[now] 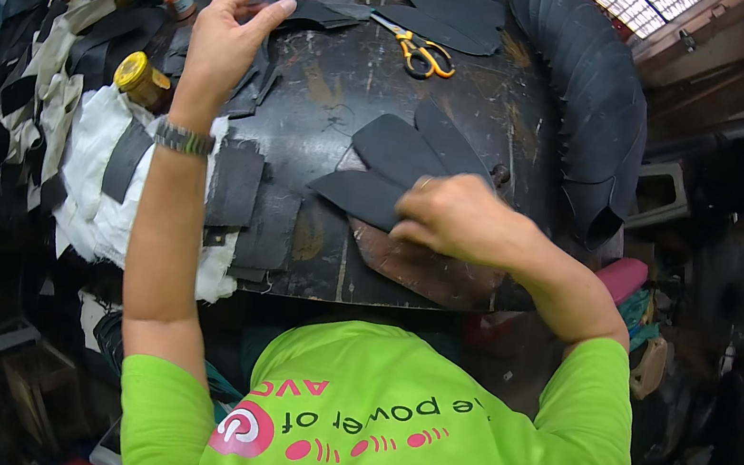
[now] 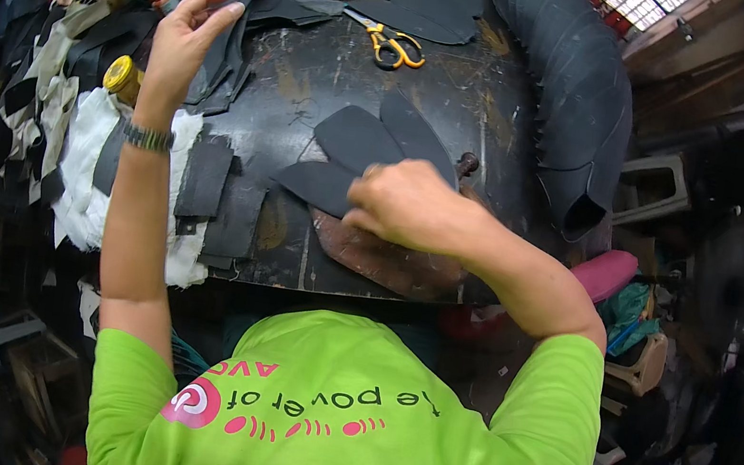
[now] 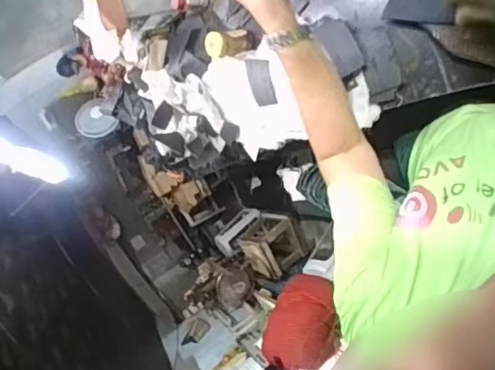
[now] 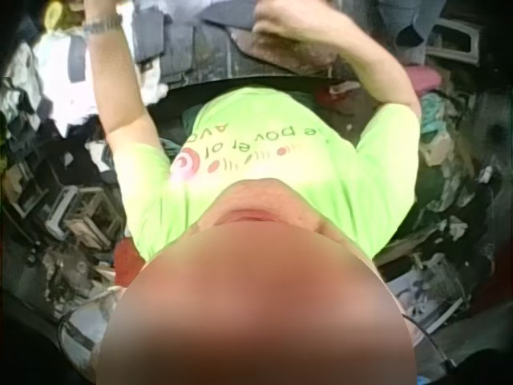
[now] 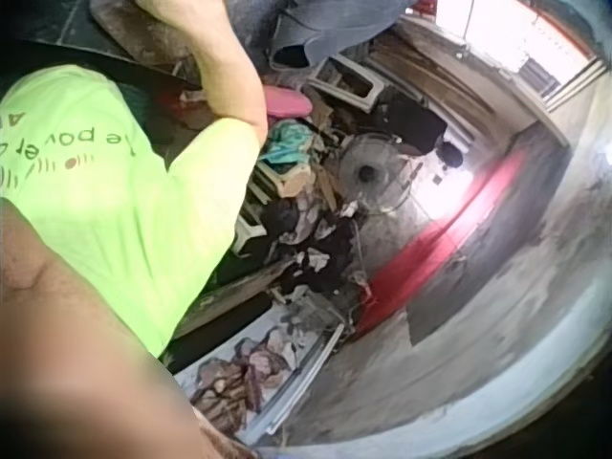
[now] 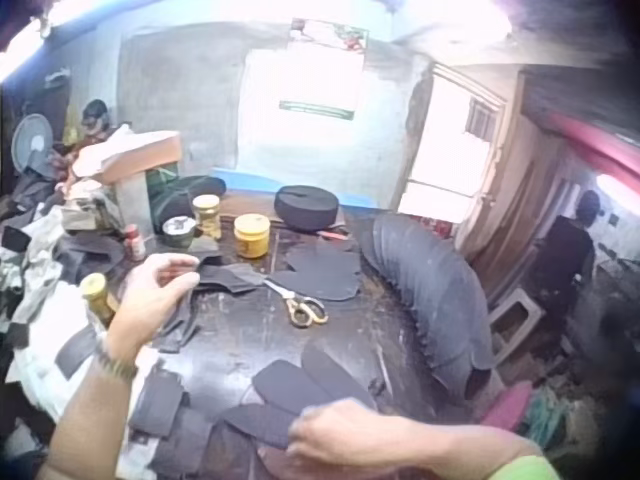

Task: The person assembles a black shoe-like object by hand, repeatedly aligning and pressing together multiple black rubber or foam pieces. They use a hammer to tap and secure the joined sections, then inspect the assembled shape by turning it over and checking the interior.

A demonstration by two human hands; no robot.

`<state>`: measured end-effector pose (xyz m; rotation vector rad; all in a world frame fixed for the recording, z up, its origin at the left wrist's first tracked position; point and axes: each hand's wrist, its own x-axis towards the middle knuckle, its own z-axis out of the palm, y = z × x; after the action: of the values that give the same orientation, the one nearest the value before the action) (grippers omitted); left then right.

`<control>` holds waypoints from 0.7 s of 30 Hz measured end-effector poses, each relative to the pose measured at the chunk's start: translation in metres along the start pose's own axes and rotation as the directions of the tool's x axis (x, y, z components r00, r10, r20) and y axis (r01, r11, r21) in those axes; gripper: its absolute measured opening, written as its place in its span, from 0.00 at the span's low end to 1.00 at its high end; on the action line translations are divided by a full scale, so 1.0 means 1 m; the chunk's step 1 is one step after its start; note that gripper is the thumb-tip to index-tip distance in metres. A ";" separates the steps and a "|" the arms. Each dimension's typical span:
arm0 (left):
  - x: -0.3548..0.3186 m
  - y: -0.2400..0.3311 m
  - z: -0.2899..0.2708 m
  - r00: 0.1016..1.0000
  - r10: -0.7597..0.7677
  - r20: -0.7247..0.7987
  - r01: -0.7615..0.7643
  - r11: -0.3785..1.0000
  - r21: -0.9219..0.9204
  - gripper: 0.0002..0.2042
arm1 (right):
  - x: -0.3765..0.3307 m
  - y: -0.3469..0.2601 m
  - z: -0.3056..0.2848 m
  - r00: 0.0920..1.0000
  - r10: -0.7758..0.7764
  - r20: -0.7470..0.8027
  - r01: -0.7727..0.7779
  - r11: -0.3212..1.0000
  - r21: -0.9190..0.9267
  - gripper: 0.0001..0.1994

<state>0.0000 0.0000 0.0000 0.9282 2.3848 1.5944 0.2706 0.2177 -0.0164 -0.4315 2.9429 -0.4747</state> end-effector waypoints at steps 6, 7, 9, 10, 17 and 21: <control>0.060 -0.081 0.007 0.955 -0.042 -0.294 0.242 0.684 0.688 0.48 | 0.074 0.142 -0.008 0.796 0.366 -0.481 -0.159 0.894 0.418 0.17; 0.064 -0.089 0.010 0.948 -0.089 -0.307 0.284 0.675 0.681 0.50 | 0.085 0.172 -0.016 0.728 0.446 -0.521 -0.311 0.891 0.329 0.19; 0.070 -0.100 0.008 0.908 -0.247 -0.339 0.416 0.623 0.663 0.54 | 0.111 0.214 -0.011 0.433 0.680 -0.591 -0.743 0.641 0.193 0.28; 0.071 -0.106 0.009 0.905 -0.257 -0.339 0.425 0.580 0.695 0.59 | 0.116 0.233 -0.011 0.393 0.745 -0.538 -0.772 0.586 0.247 0.34; 0.080 -0.136 0.009 0.934 -0.069 -0.351 0.285 0.737 0.613 0.54 | 0.133 0.291 0.008 0.187 0.832 -0.522 -0.710 0.482 0.514 0.39; 0.082 -0.141 0.000 0.922 0.007 -0.388 0.228 0.800 0.555 0.47 | 0.118 0.297 -0.001 0.252 0.925 -0.285 -0.356 0.363 0.861 0.29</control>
<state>-0.1250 0.0089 -0.1048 0.5543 3.2418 1.0474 0.0812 0.4532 -0.1219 1.5800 2.7355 -1.7782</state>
